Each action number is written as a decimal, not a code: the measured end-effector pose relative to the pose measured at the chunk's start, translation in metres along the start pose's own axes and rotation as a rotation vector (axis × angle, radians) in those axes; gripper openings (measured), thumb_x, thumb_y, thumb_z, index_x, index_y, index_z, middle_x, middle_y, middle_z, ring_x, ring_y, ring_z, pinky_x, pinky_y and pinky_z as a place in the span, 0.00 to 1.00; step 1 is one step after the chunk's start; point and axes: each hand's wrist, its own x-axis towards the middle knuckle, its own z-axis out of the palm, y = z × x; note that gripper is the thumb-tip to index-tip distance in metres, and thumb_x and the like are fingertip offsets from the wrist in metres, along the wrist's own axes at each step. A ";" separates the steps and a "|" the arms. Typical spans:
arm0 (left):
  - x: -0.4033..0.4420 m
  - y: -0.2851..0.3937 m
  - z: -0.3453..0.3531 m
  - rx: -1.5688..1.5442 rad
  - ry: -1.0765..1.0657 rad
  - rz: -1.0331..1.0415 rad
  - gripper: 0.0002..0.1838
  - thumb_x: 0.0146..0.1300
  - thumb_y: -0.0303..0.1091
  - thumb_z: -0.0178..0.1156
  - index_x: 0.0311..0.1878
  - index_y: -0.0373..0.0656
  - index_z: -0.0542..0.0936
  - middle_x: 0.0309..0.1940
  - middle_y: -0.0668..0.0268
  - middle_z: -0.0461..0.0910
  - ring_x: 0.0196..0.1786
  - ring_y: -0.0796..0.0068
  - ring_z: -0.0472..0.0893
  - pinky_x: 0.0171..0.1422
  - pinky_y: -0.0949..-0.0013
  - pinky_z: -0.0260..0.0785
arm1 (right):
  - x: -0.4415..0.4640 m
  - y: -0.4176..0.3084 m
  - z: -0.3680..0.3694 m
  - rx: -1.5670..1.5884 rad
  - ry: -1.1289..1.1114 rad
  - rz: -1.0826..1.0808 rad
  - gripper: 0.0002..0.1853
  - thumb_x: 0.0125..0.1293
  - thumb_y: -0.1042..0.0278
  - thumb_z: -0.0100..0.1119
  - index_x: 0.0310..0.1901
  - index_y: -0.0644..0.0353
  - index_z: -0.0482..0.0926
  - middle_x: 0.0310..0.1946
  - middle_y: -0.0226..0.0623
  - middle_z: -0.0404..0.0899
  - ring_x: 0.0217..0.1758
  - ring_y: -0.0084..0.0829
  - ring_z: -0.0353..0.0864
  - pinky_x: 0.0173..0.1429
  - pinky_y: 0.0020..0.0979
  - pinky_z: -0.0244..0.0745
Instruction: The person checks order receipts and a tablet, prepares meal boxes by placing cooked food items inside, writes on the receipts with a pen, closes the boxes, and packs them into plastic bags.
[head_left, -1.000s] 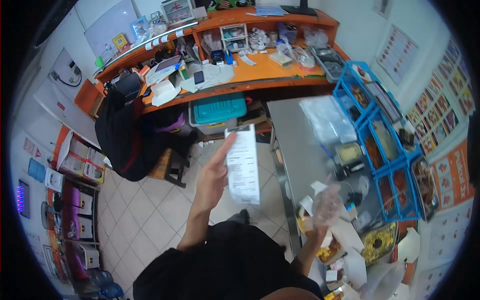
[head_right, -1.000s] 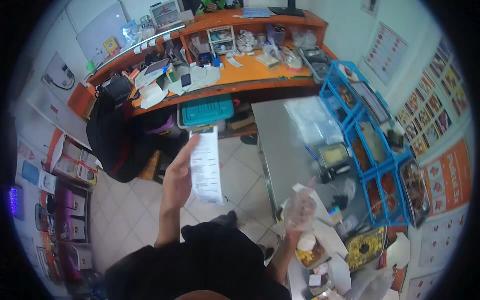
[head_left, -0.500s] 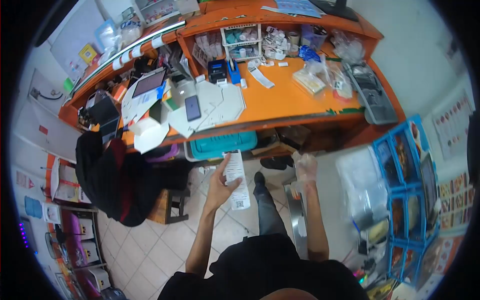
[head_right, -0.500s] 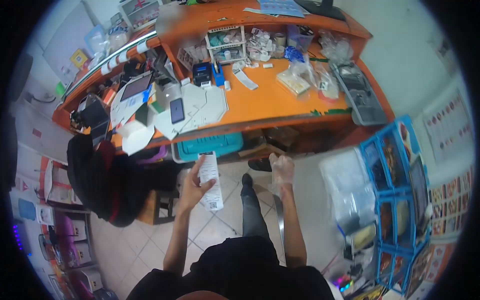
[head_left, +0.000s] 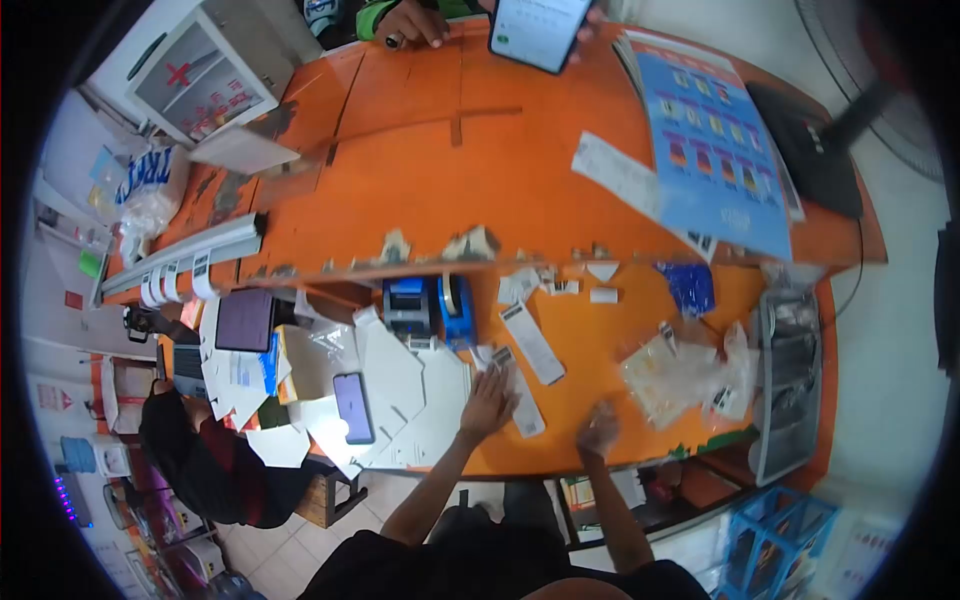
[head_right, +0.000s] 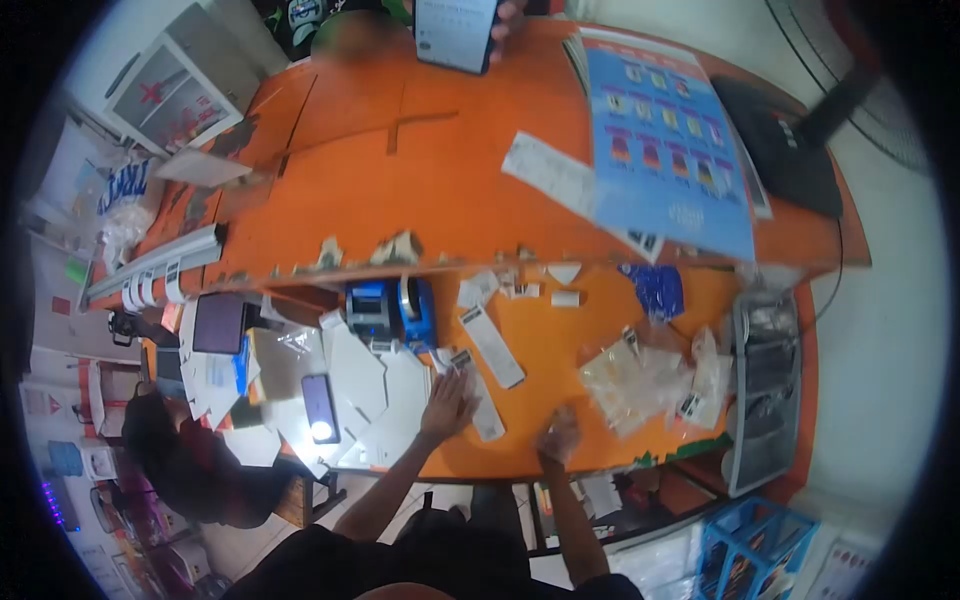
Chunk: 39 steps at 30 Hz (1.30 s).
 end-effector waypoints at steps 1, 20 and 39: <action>0.002 0.000 0.004 0.041 -0.004 0.025 0.37 0.68 0.45 0.56 0.72 0.30 0.58 0.66 0.42 0.66 0.72 0.45 0.62 0.76 0.47 0.51 | -0.011 0.006 0.021 -0.191 0.222 -0.123 0.24 0.61 0.59 0.55 0.58 0.59 0.72 0.55 0.46 0.76 0.57 0.44 0.75 0.59 0.45 0.69; 0.011 0.010 -0.009 0.091 -0.067 -0.028 0.39 0.69 0.50 0.55 0.72 0.31 0.57 0.62 0.43 0.69 0.69 0.46 0.65 0.76 0.46 0.51 | 0.011 -0.005 -0.003 0.043 -0.304 0.121 0.30 0.59 0.53 0.58 0.63 0.56 0.69 0.57 0.42 0.73 0.60 0.46 0.73 0.59 0.42 0.70; 0.059 0.099 -0.052 -0.297 0.062 0.065 0.19 0.63 0.19 0.56 0.58 0.36 0.78 0.53 0.56 0.81 0.56 0.60 0.79 0.57 0.61 0.73 | 0.007 -0.009 0.010 0.080 -0.093 0.178 0.16 0.59 0.67 0.50 0.48 0.57 0.77 0.38 0.38 0.76 0.38 0.44 0.78 0.43 0.44 0.74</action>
